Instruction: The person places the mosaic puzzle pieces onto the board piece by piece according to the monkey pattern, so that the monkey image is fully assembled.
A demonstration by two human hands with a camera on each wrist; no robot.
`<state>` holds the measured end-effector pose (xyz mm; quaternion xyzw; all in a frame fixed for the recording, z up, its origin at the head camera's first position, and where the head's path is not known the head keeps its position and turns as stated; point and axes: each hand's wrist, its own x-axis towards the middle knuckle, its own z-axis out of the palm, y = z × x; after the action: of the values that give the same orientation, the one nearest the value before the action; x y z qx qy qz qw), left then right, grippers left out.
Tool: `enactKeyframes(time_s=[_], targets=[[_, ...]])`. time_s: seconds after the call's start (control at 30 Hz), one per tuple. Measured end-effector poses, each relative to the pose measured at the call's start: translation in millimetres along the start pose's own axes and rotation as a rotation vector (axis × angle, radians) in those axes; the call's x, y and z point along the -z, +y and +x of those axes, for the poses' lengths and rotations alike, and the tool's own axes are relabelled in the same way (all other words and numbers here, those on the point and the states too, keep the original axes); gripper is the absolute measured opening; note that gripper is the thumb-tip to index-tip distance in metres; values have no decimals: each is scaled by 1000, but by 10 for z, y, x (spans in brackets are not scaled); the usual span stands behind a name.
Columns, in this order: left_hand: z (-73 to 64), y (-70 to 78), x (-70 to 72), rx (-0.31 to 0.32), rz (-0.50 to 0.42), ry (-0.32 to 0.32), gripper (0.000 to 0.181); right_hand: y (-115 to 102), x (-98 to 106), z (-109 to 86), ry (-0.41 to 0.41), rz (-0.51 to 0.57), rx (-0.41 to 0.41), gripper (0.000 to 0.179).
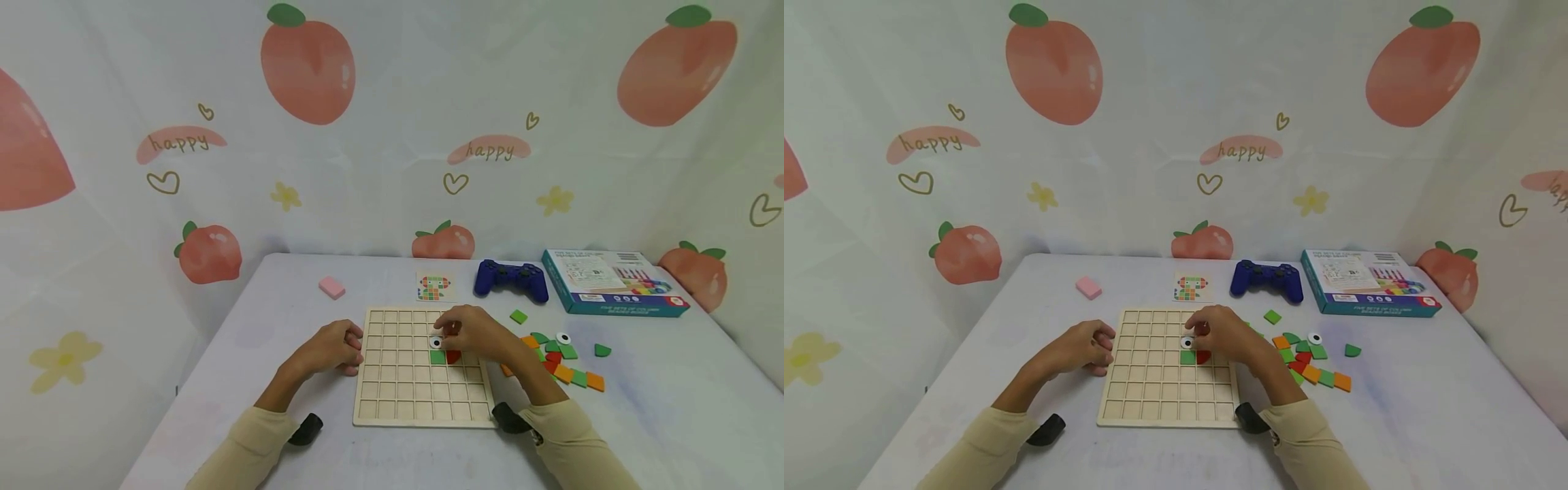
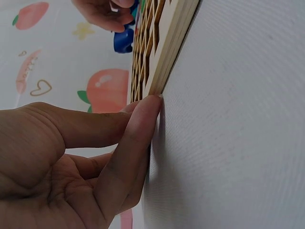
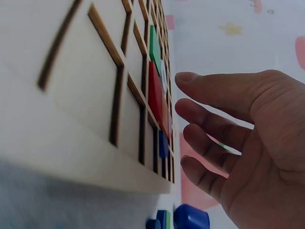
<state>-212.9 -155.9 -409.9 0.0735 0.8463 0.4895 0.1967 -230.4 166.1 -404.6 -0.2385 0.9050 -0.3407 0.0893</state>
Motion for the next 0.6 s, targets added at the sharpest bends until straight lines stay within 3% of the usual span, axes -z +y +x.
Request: enactKeyframes(time_s=[0.23,0.6], targets=[[1,7,-2,6,10,9,44,110,130,-47,45,-16,-76,27],[-3,16,-2,-1,6,5,44,389,404,-216,139,-79,-123,30]])
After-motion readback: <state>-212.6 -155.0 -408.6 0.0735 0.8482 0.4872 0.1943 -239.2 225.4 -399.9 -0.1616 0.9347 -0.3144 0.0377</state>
